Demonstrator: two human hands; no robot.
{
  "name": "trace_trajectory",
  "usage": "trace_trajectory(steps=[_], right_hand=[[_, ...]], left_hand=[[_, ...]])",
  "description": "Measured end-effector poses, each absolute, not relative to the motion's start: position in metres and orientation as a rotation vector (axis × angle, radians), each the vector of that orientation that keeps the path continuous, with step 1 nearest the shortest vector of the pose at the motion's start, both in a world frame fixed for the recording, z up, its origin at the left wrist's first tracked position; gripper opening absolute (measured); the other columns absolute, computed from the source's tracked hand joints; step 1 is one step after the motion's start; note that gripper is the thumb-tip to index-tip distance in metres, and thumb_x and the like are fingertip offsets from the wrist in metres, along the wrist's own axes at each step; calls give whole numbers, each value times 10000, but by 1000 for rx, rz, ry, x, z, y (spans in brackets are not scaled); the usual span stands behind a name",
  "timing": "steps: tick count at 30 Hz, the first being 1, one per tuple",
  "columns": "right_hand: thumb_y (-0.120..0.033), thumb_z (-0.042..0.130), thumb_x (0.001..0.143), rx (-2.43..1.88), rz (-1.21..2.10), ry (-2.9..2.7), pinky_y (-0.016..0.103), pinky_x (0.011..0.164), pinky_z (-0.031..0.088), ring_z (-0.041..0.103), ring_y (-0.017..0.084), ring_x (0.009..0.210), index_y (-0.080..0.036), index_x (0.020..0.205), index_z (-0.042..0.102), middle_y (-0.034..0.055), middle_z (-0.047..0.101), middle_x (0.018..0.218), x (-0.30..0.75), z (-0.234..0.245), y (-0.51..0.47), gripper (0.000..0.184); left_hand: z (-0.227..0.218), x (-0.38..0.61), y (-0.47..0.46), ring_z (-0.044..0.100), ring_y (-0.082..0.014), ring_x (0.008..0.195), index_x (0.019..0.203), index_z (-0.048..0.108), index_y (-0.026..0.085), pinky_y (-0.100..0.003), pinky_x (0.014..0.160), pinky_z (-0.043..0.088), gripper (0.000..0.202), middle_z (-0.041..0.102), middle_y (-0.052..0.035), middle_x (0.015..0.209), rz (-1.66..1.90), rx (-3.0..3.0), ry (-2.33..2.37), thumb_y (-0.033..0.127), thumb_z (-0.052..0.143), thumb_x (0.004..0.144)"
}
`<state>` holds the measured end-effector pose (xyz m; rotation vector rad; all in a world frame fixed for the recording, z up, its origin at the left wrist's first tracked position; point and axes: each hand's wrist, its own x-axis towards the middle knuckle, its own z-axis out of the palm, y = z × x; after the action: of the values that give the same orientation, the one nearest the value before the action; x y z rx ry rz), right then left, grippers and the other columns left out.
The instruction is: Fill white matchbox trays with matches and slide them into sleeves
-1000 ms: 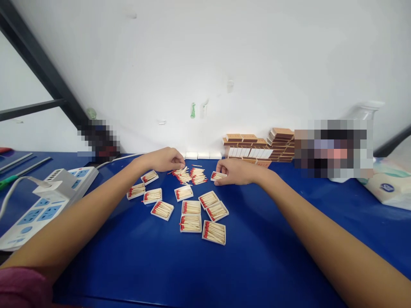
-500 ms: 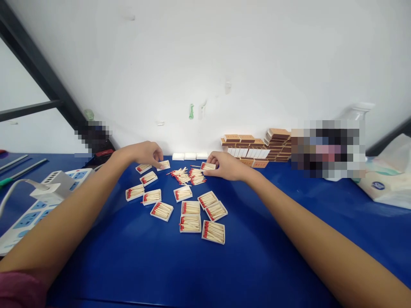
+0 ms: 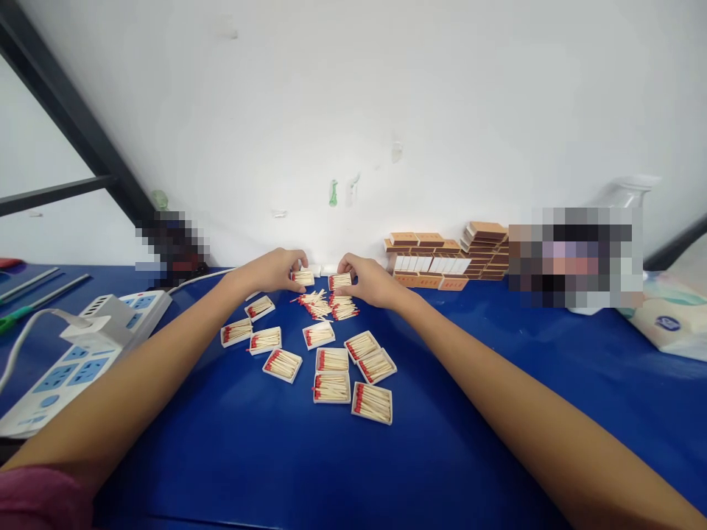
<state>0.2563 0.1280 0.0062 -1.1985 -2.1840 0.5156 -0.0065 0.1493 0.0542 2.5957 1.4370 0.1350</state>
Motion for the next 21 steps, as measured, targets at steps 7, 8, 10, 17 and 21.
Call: trace_trajectory(steps=[7,8,10,17,21], right_hand=[[-392,809,767,-1077,570,-2165,319,735,476,645,212,867,-202,897,646,38,700,907,257,12,129,283],[-408,811,770,-1063,586,-2162,317,723,478,648,207,852,-199,888,654,39,703,899,257,14,127,286],[-431,816,774,-1042,629,-2162,314,709,485,656,199,827,-194,867,675,42,714,874,256,22,124,291],[-452,799,803,-1137,688,-2263,328,724,524,686,205,823,-188,890,720,71,756,874,261,43,115,289],[-455,756,845,-1149,748,-2414,336,752,521,696,217,859,-192,884,752,74,774,893,265,45,115,266]], left_hand=[[56,-2,147,681,-220,848,1090,765,174,-295,729,458,370,775,-91,1008,178,2570,1210,397,783,796],[59,-3,147,684,-214,846,1072,778,179,-292,731,462,357,783,-83,997,176,2559,1170,425,766,814],[64,-5,145,690,-203,827,1053,799,189,-288,723,467,356,796,-69,958,159,2533,1096,478,707,867],[72,-8,144,713,-228,875,1122,797,178,-301,746,491,477,803,-102,1050,156,2480,1122,523,767,794],[68,-9,146,720,-229,845,1065,802,190,-309,745,498,447,807,-97,1029,57,2446,1156,521,782,765]])
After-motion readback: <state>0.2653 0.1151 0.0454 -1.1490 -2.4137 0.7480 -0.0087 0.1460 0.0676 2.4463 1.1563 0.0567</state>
